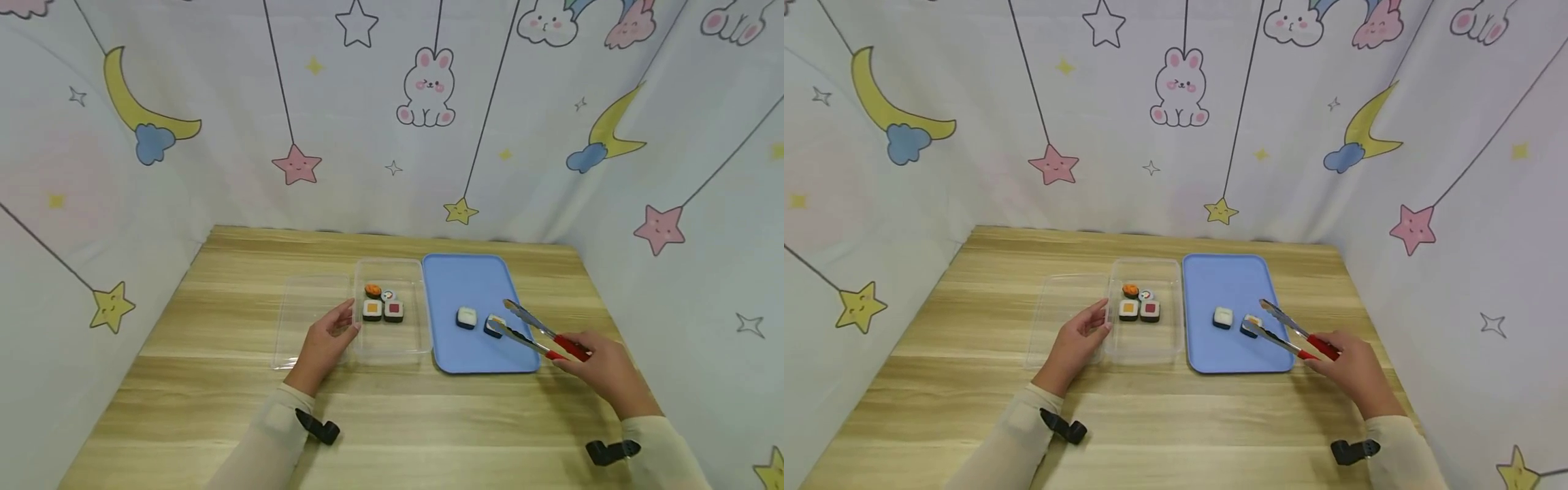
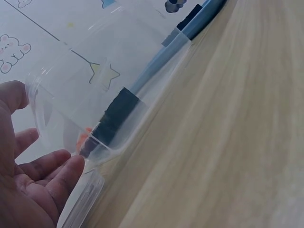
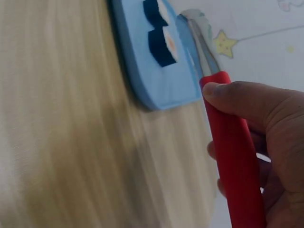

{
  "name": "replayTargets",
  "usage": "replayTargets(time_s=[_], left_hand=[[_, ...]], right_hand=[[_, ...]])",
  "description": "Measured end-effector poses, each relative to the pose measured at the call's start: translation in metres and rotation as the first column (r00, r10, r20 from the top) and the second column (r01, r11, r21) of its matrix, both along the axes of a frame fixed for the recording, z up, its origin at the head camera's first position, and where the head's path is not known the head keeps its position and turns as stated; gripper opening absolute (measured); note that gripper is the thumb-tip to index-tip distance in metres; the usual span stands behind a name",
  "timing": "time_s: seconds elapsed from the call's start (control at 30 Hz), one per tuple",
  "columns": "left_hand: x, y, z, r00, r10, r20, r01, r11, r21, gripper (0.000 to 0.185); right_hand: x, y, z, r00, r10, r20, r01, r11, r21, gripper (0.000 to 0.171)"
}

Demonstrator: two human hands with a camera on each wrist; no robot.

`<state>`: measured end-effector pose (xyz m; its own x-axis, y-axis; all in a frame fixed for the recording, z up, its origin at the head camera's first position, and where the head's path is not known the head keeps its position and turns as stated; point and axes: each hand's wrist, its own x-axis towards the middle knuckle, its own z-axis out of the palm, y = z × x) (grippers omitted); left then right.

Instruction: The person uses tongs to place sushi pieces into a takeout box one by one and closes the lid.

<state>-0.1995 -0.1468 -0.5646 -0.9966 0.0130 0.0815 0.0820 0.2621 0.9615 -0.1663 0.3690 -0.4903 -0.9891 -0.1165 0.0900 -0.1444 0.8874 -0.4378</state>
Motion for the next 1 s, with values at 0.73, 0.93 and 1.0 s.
replayTargets(time_s=[0.73,0.93,1.0], left_hand=[[-0.001,-0.001,0.001,1.000,-0.006,0.020,0.006,1.000,-0.009,0.057],[-0.001,-0.002,0.000,1.000,-0.012,-0.001,0.012,1.000,0.007,0.057],[0.000,-0.002,-0.001,1.000,-0.016,-0.005,0.016,1.000,0.005,0.057]], right_hand=[[0.009,0.002,-0.017,0.994,0.005,-0.105,-0.008,1.000,-0.029,0.042],[0.006,-0.001,-0.006,0.995,-0.026,-0.093,0.021,0.998,-0.054,0.042],[0.004,-0.004,0.002,0.996,-0.030,-0.087,0.024,0.997,-0.067,0.042]])
